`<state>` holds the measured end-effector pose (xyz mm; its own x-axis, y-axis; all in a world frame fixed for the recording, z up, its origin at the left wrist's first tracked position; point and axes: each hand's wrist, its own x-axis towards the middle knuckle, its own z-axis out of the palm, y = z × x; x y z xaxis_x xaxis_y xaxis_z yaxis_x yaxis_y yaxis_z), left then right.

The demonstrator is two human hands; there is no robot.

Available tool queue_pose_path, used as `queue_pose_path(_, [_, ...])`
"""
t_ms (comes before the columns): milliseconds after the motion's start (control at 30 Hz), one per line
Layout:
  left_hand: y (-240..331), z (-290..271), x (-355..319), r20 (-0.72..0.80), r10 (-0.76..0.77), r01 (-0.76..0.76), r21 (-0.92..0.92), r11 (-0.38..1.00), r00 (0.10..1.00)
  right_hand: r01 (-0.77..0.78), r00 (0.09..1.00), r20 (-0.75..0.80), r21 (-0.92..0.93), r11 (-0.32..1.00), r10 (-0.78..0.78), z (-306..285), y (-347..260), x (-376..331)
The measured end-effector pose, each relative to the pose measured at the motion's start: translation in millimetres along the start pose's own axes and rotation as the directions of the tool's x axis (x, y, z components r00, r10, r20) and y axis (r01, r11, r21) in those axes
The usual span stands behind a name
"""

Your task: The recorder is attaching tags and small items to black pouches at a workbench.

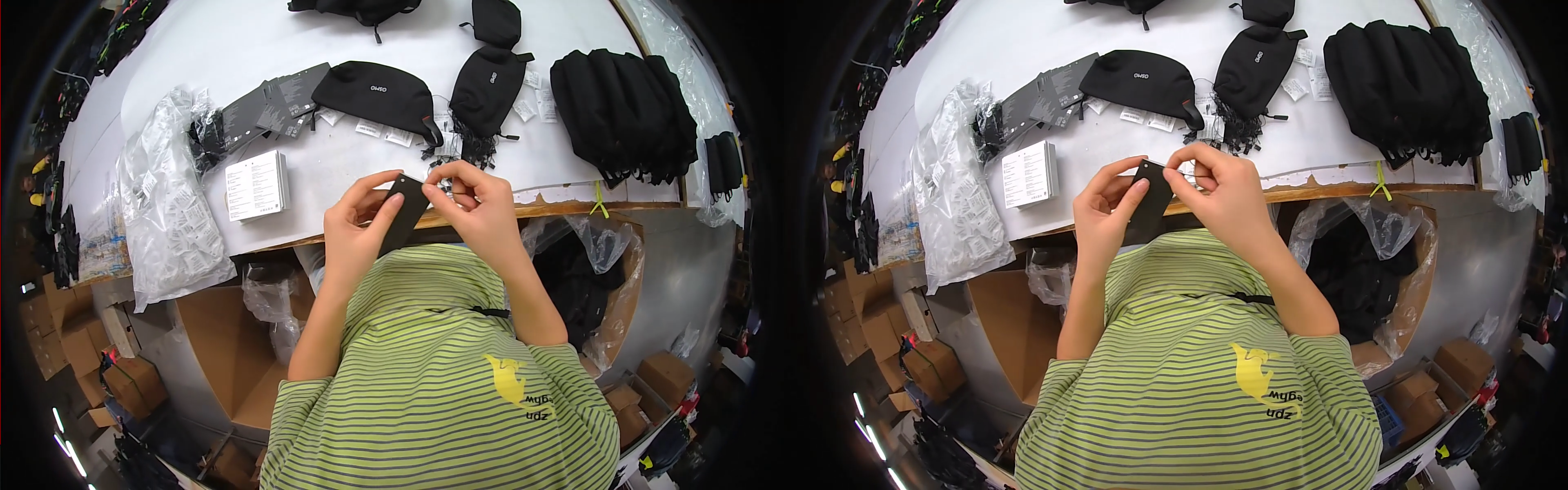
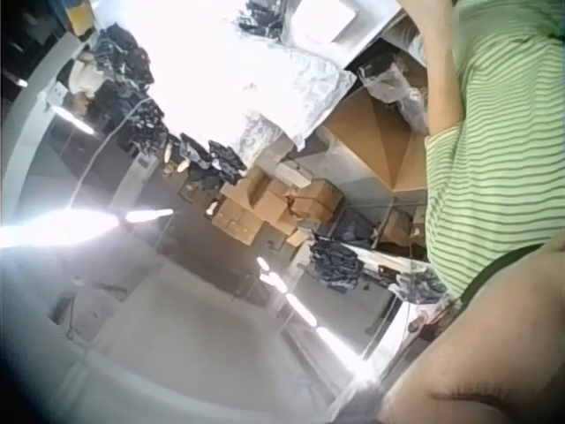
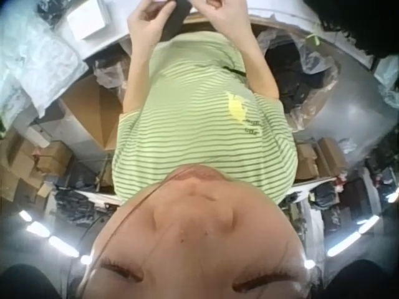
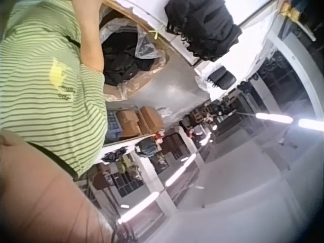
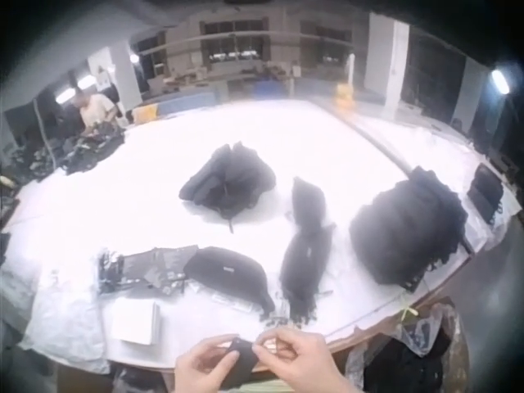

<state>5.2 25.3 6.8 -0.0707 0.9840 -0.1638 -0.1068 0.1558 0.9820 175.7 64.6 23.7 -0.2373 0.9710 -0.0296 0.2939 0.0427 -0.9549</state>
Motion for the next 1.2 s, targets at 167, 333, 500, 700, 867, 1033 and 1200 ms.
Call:
queue_pose_path(167, [7, 10, -9, -0.051, 0.112, -0.095, 0.265, 0.960, 0.992, 0.083, 0.996, -0.009, -0.141, 0.987, -0.085, 4, -7, 3])
queue_pose_path(333, [4, 13, -11, -0.013, 0.267, -0.228, 0.479, 0.848, 0.964, 0.071, 0.997, -0.011, -0.138, 0.988, -0.073, 7, -7, 0])
queue_pose_path(500, [-1, 16, -10, 0.087, 0.443, -0.395, 0.625, 0.673, 0.892, 0.037, 0.997, -0.069, 0.042, 0.998, -0.034, 12, 10, -2])
queue_pose_path(700, [-12, 10, -3, 0.107, 0.010, -0.023, 0.127, 0.992, 0.994, -0.309, 0.947, 0.204, 0.374, 0.874, 0.247, 0, 33, -7])
queue_pose_path(867, [-19, 15, 0, 0.166, 0.051, -0.052, 0.000, 0.999, 0.985, -0.361, 0.924, 0.299, 0.486, 0.796, 0.237, -4, 32, -10])
queue_pose_path(1033, [-17, 22, 24, 0.223, 0.080, -0.108, 0.117, 0.987, 0.972, -0.314, 0.939, 0.300, 0.563, 0.764, 0.165, -15, 37, -7])
queue_pose_path(1200, [-49, 31, 75, 0.034, 0.192, -0.174, 0.589, 0.789, 0.981, -0.289, 0.957, 0.173, 0.565, 0.773, 0.232, -25, 43, -7])
